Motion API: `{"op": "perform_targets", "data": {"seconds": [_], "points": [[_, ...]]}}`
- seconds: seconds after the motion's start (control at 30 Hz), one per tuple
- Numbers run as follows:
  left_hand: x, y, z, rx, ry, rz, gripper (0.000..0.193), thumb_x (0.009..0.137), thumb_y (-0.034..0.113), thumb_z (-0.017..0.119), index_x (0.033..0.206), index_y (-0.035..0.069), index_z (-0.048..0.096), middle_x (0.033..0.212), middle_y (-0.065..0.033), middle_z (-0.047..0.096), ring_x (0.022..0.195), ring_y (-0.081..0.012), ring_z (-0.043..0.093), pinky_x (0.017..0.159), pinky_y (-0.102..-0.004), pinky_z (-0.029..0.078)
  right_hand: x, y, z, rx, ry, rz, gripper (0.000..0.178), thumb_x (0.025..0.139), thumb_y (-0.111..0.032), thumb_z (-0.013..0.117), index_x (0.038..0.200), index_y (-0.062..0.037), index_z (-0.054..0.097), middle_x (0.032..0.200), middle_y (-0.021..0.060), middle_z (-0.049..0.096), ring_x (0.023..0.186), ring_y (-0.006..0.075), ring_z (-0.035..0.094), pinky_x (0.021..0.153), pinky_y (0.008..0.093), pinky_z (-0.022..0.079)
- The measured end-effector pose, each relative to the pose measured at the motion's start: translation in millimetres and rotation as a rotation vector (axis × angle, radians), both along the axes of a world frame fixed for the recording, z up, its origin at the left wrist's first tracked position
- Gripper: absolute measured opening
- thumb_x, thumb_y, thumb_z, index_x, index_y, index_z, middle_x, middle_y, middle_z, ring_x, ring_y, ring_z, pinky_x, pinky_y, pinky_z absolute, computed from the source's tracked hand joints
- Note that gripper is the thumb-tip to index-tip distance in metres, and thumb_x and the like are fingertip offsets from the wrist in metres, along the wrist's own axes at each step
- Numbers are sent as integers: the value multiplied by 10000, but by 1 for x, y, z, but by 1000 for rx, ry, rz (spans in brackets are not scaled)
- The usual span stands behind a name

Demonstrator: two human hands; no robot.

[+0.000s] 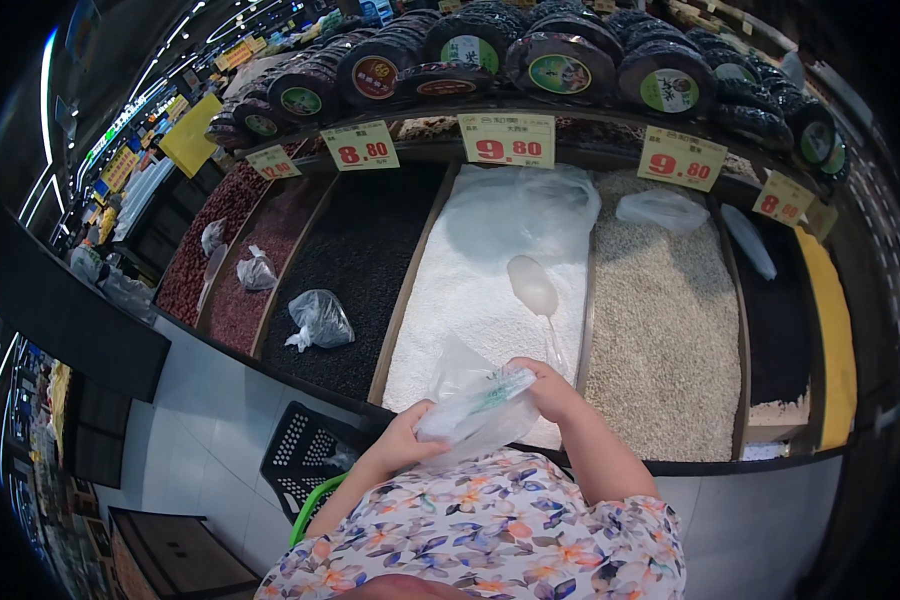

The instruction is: The person bags and ties plastic bags of different grains and legumes from open bins, including light-colored rice, black beans, red beans, and red dates, placing them into a handheld shopping basket.

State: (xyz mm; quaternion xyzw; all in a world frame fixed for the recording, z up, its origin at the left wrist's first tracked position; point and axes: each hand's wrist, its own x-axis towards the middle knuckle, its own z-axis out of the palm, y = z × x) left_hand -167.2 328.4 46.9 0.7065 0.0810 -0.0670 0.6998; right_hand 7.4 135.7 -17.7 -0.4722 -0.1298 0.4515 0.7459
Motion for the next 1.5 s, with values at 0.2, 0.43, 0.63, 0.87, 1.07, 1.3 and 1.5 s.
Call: {"op": "perform_targets", "data": {"seconds": [0.2,0.43,0.63,0.87,1.07,1.3,1.5], "points": [[1,24,-38,-92,-20,261,197,769,-26,582,965,0,580,877,-25,601,796,-91,552,721,-239,449,-7,-11,12,7,-72,232,308,754,-113,639,1037,-23,557,901,64,614,833,138,580,752,273,457],[0,38,-35,-405,-105,435,166,793,-31,499,933,-3,583,866,-79,621,755,-158,608,706,-277,487,-10,0,22,-652,-687,421,387,725,-115,687,1078,-2,575,976,80,616,846,103,554,714,260,443],[-12,37,-19,-15,-43,211,159,728,31,649,847,15,545,789,-37,583,704,-95,548,641,-236,447,3,-16,19,69,-11,28,219,768,-92,577,964,5,567,918,69,606,789,153,577,731,297,456],[-9,46,-47,377,-125,561,156,717,12,618,857,15,547,752,-48,599,698,-88,542,631,-239,444,6,-11,13,62,160,111,273,758,-121,641,976,6,536,863,65,609,746,143,586,686,277,467],[-16,47,-54,463,-127,480,198,720,40,576,915,13,595,811,-126,636,745,-132,607,665,-260,463,10,-12,12,-288,-258,120,163,724,-66,658,855,-33,568,760,7,589,707,106,566,674,249,450],[-42,50,-56,-31,-98,424,244,772,103,660,987,2,602,824,-40,630,711,-73,560,646,-213,456,34,-12,15,-464,-339,-80,111,755,-70,588,865,-75,575,670,-9,554,516,104,516,386,236,421],[-143,108,-108,585,119,846,283,744,148,672,989,23,605,853,-86,629,769,-184,608,713,-274,475,95,9,23,-188,-198,-487,215,820,-144,546,1031,-100,548,671,-5,547,491,86,496,380,216,396]]}}
